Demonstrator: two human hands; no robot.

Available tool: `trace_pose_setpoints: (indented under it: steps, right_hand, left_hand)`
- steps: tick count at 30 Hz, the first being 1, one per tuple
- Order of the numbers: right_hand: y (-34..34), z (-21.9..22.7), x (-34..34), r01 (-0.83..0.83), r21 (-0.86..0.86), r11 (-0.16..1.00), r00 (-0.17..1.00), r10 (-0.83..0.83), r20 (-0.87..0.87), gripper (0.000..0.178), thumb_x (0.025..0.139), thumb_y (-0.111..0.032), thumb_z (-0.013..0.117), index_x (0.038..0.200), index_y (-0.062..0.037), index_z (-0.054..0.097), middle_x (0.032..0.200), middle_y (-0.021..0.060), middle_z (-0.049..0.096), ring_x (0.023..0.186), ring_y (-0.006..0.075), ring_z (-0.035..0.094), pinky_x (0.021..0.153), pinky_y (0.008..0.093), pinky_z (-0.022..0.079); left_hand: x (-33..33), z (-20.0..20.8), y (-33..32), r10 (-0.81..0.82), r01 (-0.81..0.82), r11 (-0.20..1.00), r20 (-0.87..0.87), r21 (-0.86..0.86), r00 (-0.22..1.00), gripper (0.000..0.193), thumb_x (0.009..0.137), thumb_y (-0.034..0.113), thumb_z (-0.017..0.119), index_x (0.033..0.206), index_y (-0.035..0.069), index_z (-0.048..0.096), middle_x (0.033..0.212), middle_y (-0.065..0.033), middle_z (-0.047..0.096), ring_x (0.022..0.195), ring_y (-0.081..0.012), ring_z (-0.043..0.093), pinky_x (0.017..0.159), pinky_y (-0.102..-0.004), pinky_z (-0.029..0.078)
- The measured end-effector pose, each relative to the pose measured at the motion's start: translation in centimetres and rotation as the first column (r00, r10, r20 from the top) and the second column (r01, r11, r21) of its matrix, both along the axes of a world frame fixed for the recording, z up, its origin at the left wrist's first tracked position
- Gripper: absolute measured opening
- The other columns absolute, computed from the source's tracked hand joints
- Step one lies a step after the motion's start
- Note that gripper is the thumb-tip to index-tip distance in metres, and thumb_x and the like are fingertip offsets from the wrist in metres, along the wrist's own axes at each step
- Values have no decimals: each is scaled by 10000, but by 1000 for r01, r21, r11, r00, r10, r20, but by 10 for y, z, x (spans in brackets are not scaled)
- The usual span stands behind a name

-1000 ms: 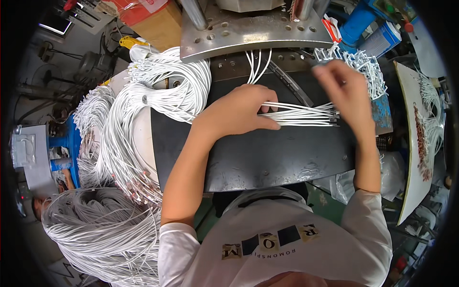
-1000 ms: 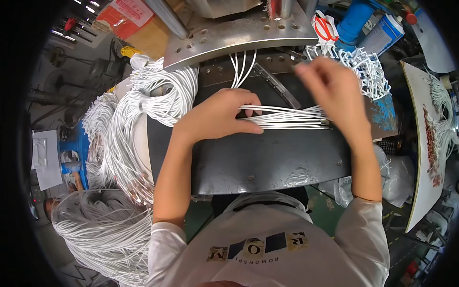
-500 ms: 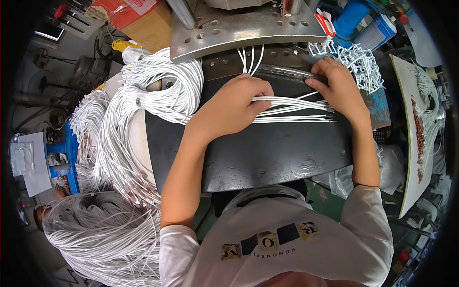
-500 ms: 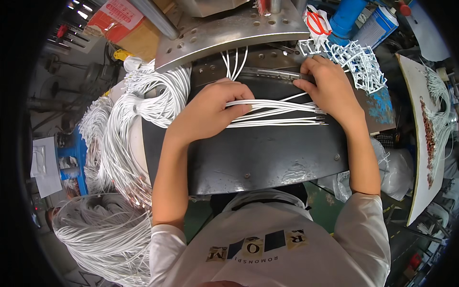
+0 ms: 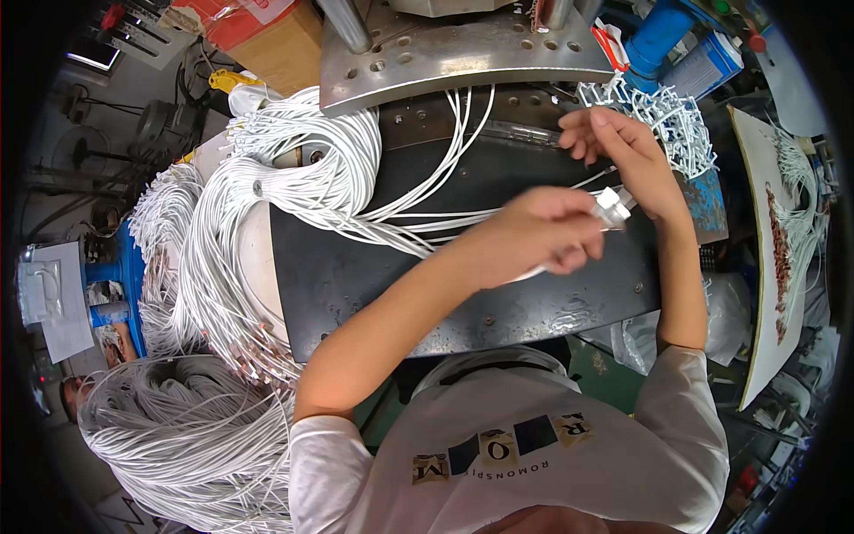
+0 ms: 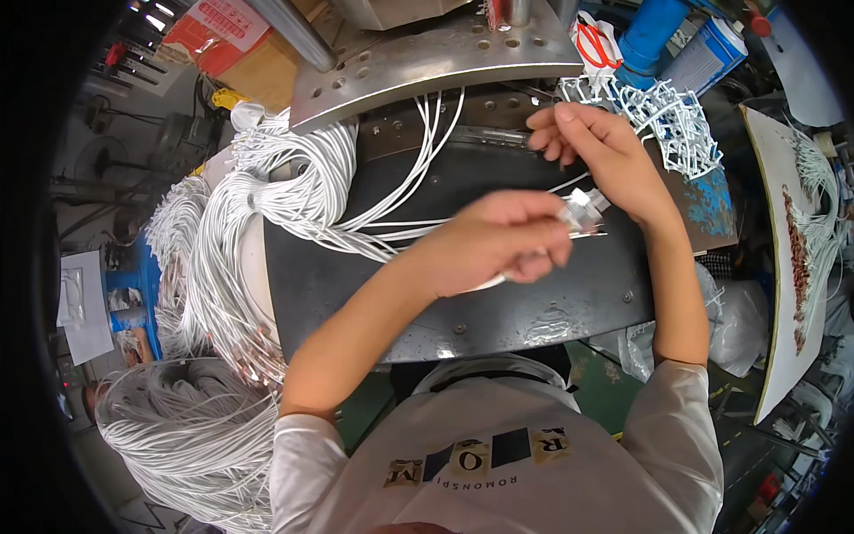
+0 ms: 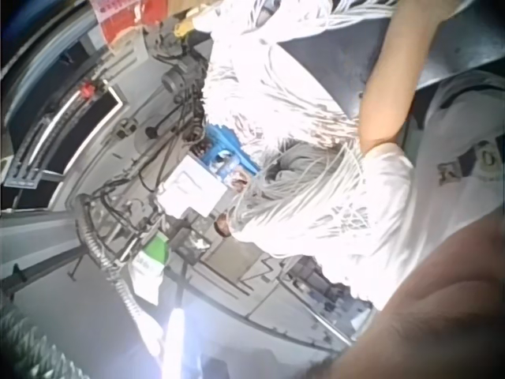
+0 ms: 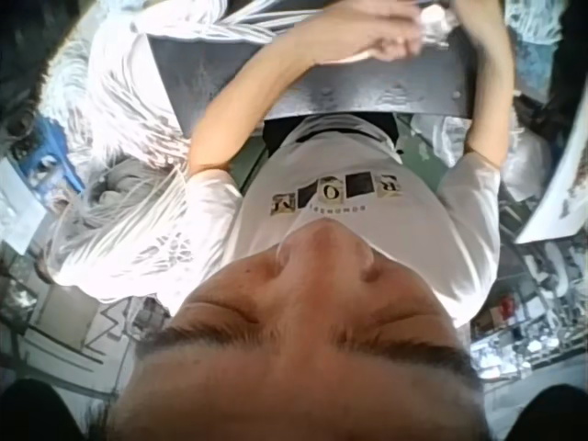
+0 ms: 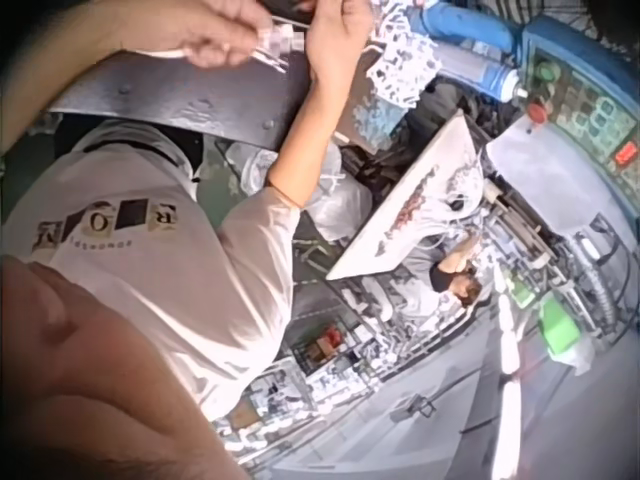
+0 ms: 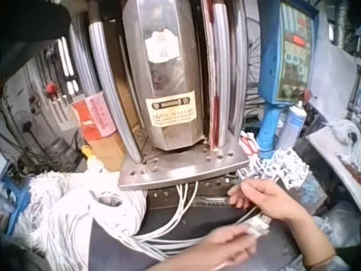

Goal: The person loads the ends of cables into a metal holder, places the assembly into a press machine, presses the machine control buttons by hand to mold the connectors, and removes the finished cables.

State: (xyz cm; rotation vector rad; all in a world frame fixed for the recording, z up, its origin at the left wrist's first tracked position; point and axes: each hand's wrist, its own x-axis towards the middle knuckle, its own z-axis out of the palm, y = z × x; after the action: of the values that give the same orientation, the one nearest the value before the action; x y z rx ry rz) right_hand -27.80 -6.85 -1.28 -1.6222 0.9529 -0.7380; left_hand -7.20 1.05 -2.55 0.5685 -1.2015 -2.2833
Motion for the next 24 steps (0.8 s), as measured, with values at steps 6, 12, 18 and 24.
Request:
trace_pose_setpoints:
  steps: [6,12,18,24]
  right_hand:
    - [25,1,21,-69,-32,997,988,72,134,374,1107,-287,475,1261,15,633,1067,79,690,988,157,626,889,337,513]
    - [10,2,9,-48,-469,882,953,-100,-286,242,1041,-181,594,1195,1,633,1048,126,683,1002,239,654,873,399,502]
    - [8,-5,2,-223,-676,703,769,-299,-565,170,952,-130,686,1024,3,609,970,183,641,911,359,623,732,434,476]
    - [18,21,1,-171,-319,932,659,-132,-741,165,974,-134,672,1031,13,622,919,149,664,818,265,638,693,405,463]
  left_hand:
    - [26,-3,-12,361,-387,913,189,129,913,188,1050,193,590,1098,21,648,871,-7,633,687,-72,543,612,-230,441]
    - [27,-2,-14,364,-388,918,220,76,905,204,1034,209,623,1078,12,652,859,-16,636,651,-78,565,555,-231,427]
    - [23,-4,-15,339,-366,931,344,15,876,196,997,210,667,1046,20,660,795,-11,621,569,-87,571,481,-234,404]
    - [25,0,-11,327,-353,936,381,-3,865,181,977,211,676,988,34,641,766,-2,600,537,-76,556,451,-220,390]
